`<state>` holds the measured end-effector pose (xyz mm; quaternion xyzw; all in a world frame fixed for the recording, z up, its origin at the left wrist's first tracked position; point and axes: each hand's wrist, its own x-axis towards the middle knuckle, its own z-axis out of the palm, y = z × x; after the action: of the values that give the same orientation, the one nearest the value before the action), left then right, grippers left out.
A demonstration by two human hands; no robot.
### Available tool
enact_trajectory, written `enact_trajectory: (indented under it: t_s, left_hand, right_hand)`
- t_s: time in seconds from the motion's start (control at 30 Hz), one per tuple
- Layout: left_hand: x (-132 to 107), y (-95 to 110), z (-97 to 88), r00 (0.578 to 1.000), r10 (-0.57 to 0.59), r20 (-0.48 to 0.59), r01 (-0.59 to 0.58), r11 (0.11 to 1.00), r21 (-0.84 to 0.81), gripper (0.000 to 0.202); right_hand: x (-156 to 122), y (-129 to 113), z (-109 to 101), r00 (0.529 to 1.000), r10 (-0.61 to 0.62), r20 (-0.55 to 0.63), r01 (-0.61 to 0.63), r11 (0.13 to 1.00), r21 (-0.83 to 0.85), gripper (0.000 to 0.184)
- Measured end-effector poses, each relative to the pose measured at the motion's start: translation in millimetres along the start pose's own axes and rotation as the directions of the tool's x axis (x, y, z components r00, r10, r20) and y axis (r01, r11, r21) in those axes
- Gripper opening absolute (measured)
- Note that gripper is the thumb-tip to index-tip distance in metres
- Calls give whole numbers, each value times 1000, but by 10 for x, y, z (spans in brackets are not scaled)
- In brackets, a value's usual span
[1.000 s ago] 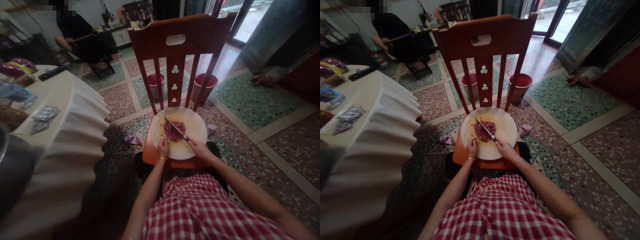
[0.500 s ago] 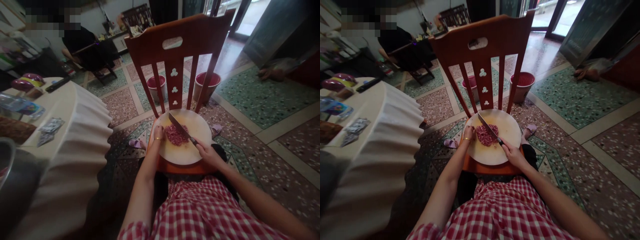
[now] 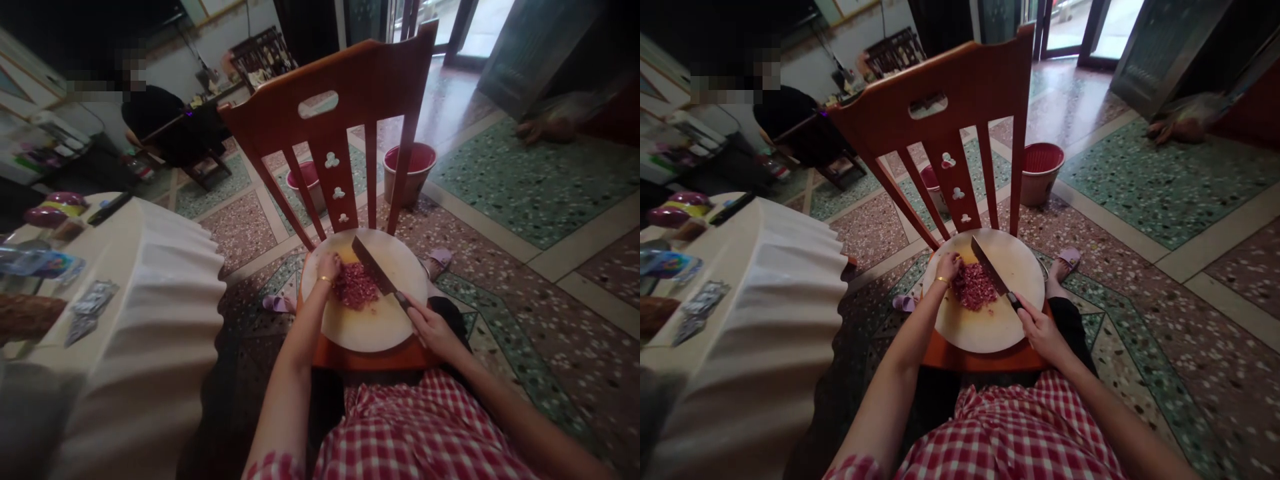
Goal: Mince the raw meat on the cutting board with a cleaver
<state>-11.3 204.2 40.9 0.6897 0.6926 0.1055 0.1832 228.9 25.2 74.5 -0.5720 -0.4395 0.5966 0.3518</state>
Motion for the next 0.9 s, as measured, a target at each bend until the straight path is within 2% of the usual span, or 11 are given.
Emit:
enact_trajectory:
  t_s: [0.07,0.17,0.27,0.33,0.4,0.5,0.57,0.63,0.7,0.77,0.9]
  left_hand:
    - [129,40,2,998,-55,19,54,997,55,26]
    - [225,141,-23,981,-92,168,73,991,112,21]
    - [118,242,-59,952,-45,302,7,992,125,21]
    - [-86,270,-69,953,39,299,-80,989,124,22]
    - [-381,252,-51,962,167,217,-195,974,114,25]
    - [-895,145,37,943,333,13,-333,941,55,30]
    - [-1207,45,126,939,330,-98,-332,943,-1,29]
    - [-1445,-51,224,948,244,-206,-261,963,-63,25]
    - [-1591,-123,315,944,139,-301,-188,972,-138,20]
    - [-1656,-162,387,928,58,-369,-148,964,-223,14]
    - [-1649,-180,467,893,-37,-449,-139,925,-353,14]
  right_hand:
    - [-5,-17,-14,1000,-5,-7,5,1000,-3,58]
    - [6,-9,-88,1000,11,-13,-11,1000,-21,61]
    - [94,27,-204,998,-32,-61,24,990,-138,60]
    - [211,35,-256,986,-148,-82,117,946,-304,54]
    - [349,11,-253,965,-259,-48,205,851,-484,47]
    - [507,-74,-182,950,-289,115,288,680,-674,44]
    - [529,-147,-158,933,-268,239,354,578,-735,44]
    - [469,-237,-187,911,-265,315,411,517,-751,43]
    - [336,-366,-237,902,-280,329,430,504,-749,42]
    - [159,-534,-239,899,-308,311,434,535,-725,41]
    - [-110,-742,58,892,-406,196,438,673,-596,46]
